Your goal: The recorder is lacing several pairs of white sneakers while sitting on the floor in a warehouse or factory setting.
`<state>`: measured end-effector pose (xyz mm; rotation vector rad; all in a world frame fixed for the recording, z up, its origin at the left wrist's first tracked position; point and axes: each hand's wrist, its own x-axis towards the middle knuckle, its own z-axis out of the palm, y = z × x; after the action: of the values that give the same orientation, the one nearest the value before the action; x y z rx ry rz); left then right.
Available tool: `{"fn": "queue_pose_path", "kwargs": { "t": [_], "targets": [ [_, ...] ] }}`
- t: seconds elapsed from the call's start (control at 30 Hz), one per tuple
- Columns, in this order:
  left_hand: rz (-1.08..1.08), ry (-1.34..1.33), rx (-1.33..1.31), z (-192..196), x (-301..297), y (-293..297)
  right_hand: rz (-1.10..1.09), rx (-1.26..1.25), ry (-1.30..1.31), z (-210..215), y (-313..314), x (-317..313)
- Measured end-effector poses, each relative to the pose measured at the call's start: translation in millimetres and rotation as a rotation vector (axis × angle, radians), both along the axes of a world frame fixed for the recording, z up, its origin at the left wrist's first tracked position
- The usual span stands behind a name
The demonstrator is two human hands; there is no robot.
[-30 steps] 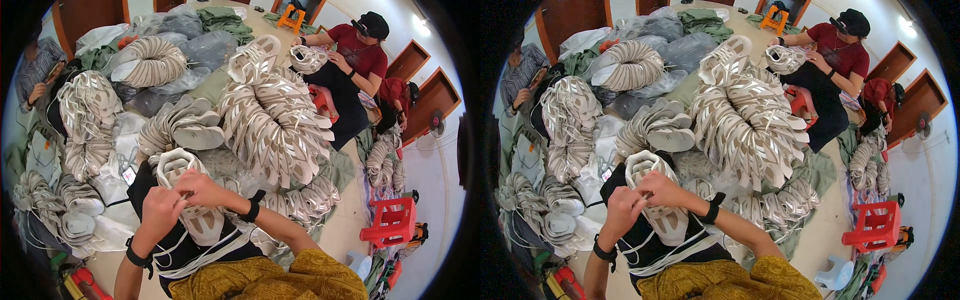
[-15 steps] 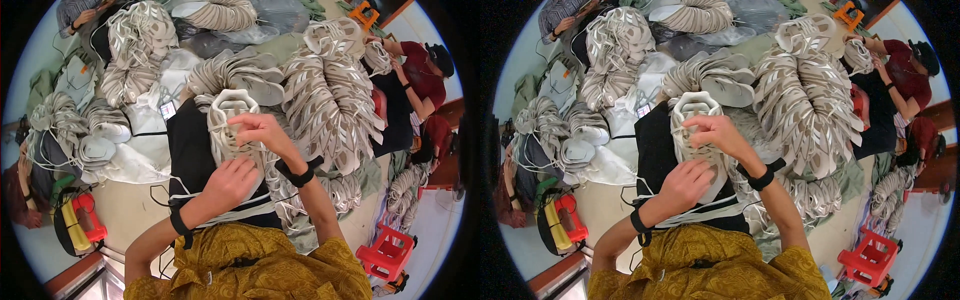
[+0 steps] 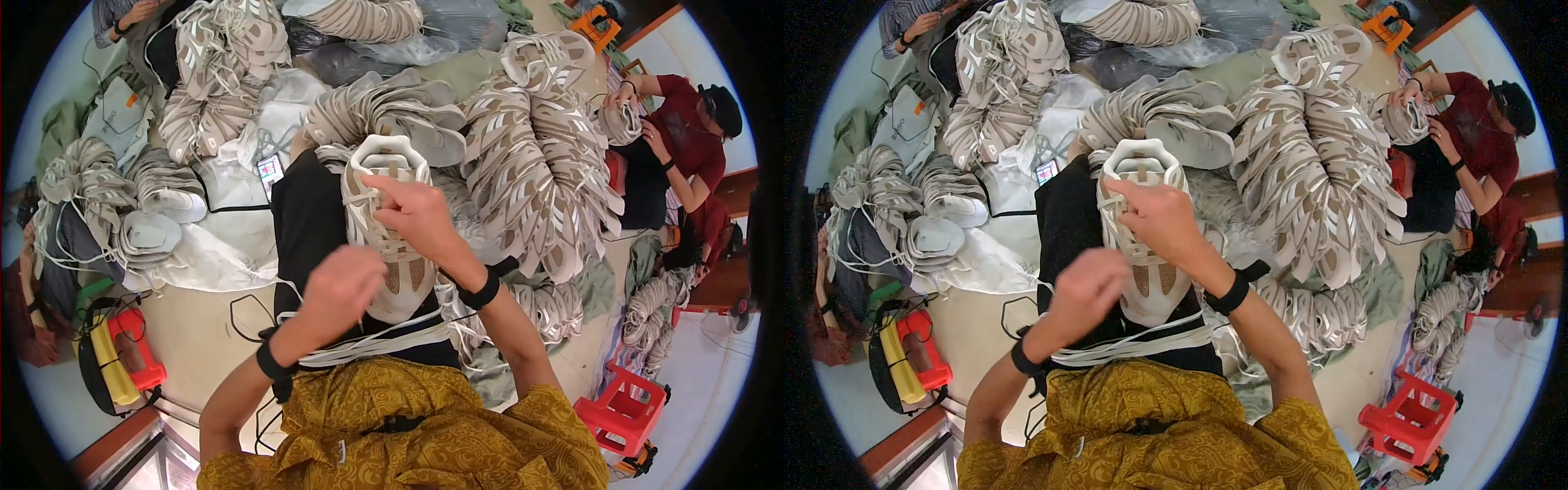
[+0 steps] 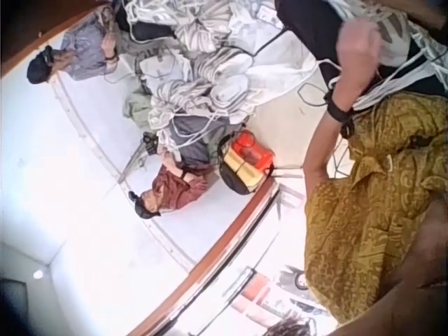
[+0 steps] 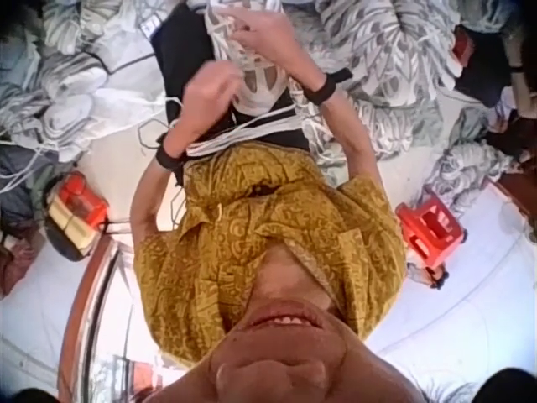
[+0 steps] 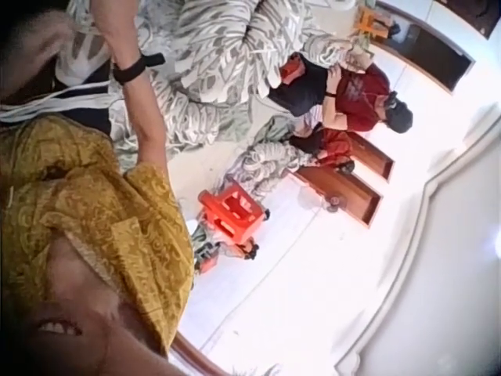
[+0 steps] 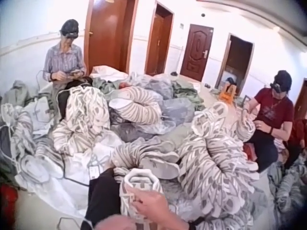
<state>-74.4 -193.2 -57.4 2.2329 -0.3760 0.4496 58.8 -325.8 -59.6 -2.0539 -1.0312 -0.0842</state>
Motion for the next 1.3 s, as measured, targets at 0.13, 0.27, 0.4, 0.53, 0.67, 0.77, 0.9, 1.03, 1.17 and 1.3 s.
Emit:
{"fn": "queue_pose_path", "kwargs": {
  "t": [0.13, 0.27, 0.4, 0.53, 0.67, 0.77, 0.9, 1.03, 1.17, 1.3],
  "targets": [
    [0.301, 0.188, -0.215, 12, 34, 31, 0.062, 0.006, 0.243, 3, -3, -2],
    [0.263, 0.006, 0.222, -11, 59, 37, 0.005, 0.019, 0.054, 12, 5, -12],
    [0.263, 0.025, 0.306, -22, 68, 25, -0.116, -0.023, -0.319, -6, 11, -10],
    [0.249, 0.024, 0.264, -22, 70, 29, -0.069, 0.01, -0.175, -2, 5, -8],
    [0.229, 0.108, 0.014, -11, 72, 35, -0.003, 0.078, -0.06, -4, 1, -6],
    [0.205, 0.359, -0.186, -9, 74, 36, 0.031, 0.15, 0.052, -12, -5, -4],
    [0.233, 0.062, 0.197, -16, 72, 29, 0.076, 0.245, 0.481, -2, -7, -6],
    [0.221, -0.025, 0.298, -18, 72, 25, 0.096, 0.242, 0.517, -1, -9, -9],
    [0.187, 0.051, 0.169, -18, 73, 33, 0.165, 0.307, 0.479, -16, -6, -9],
    [0.211, 0.146, 0.032, -16, 75, 35, 0.179, 0.345, 0.43, -18, -4, -10]
  ]
}}
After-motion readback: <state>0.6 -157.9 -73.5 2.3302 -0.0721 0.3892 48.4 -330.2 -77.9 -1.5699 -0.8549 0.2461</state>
